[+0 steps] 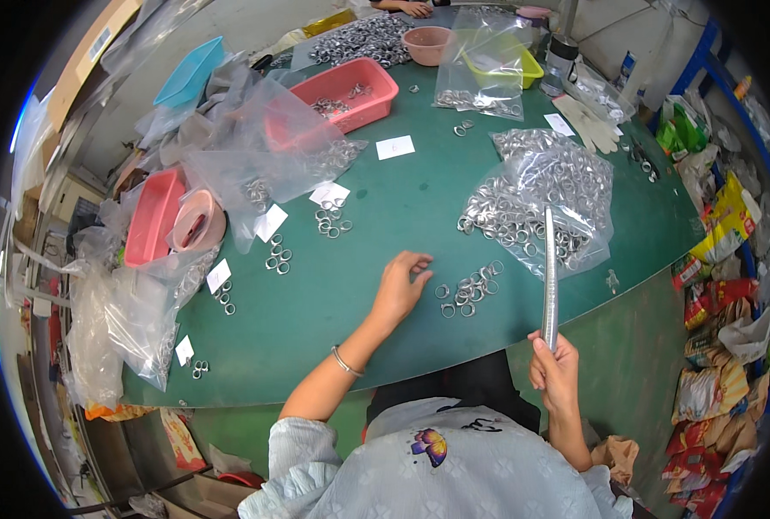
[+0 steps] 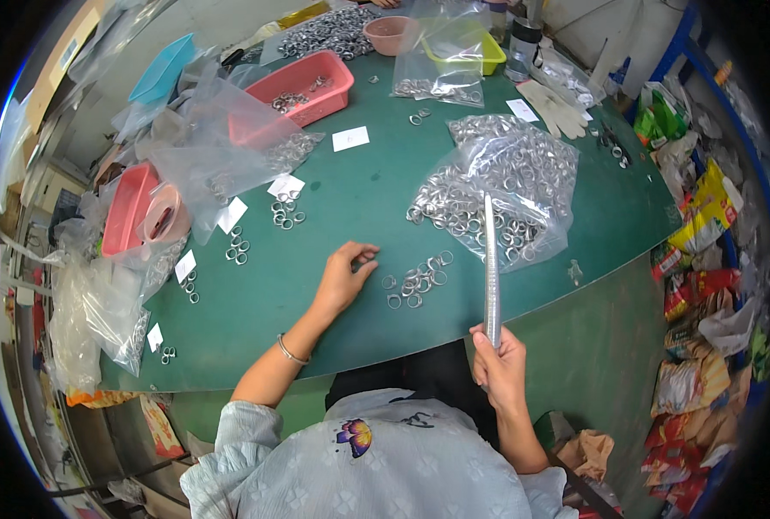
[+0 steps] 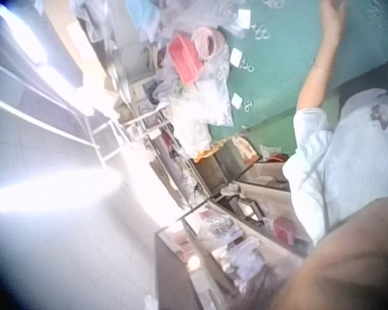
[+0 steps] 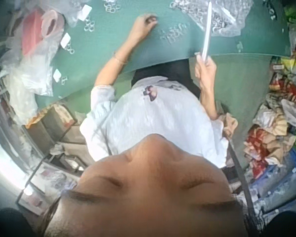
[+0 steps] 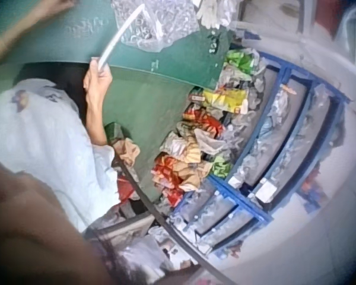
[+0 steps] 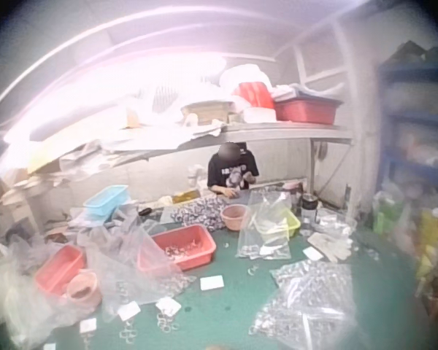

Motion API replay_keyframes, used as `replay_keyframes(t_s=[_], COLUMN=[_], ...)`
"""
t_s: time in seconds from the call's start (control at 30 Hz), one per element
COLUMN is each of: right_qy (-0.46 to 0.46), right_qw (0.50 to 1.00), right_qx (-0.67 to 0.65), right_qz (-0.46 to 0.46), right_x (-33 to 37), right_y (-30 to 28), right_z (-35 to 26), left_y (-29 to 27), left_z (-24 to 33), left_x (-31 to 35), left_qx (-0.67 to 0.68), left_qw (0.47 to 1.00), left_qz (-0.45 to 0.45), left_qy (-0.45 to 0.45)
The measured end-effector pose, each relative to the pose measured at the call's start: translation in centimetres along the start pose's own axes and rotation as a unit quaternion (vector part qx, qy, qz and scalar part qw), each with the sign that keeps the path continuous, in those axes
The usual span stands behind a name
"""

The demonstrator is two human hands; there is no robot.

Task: The person files small metal rings on a green workbench using a metal file. They pick up individual rings, file them, and place them back on the table. The camera shakes significantly throughout the task.

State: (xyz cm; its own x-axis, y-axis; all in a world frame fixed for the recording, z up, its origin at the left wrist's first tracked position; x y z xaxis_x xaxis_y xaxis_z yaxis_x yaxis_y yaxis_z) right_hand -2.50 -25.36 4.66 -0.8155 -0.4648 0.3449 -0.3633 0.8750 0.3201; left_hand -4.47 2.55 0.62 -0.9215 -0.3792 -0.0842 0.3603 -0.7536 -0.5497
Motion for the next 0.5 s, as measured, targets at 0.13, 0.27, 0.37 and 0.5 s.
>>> replay_keyframes(t_s=[0.13,0.27,0.37,0.5], right_qy=[-0.004,0.003,0.010,0.013], right_qw=[0.999,0.999,0.998,0.989], right_qx=[0.037,0.044,0.066,0.148], right_qz=[0.025,0.015,0.007,-0.013], right_x=[0.3,0.3,0.2,0.8], right_y=[-1.2,-1.2,-1.1,-0.9], right_z=[0.2,0.8,1.1,0.7], left_y=[1.0,1.9,1.4,0.0], left_z=[1.5,2.2,2.7,2.5], left_x=[1.7,2.3,2.0,2.2], left_qx=[-0.055,-0.116,-0.043,0.346], left_qw=[0.998,0.989,0.998,0.934], left_qz=[0.003,-0.010,-0.025,-0.029], left_qy=[0.041,0.089,0.031,-0.087])
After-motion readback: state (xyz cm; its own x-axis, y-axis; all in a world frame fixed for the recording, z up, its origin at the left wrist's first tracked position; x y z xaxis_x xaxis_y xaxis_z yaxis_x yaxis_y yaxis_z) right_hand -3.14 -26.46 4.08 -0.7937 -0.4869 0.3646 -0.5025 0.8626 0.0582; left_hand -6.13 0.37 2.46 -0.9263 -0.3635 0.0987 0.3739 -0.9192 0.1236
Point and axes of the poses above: each hand's wrist, its own x-axis away from the middle knuckle, its own y-axis out of the palm, z = x × y, the point moved 4 cm from there along -x, towards the middle knuckle
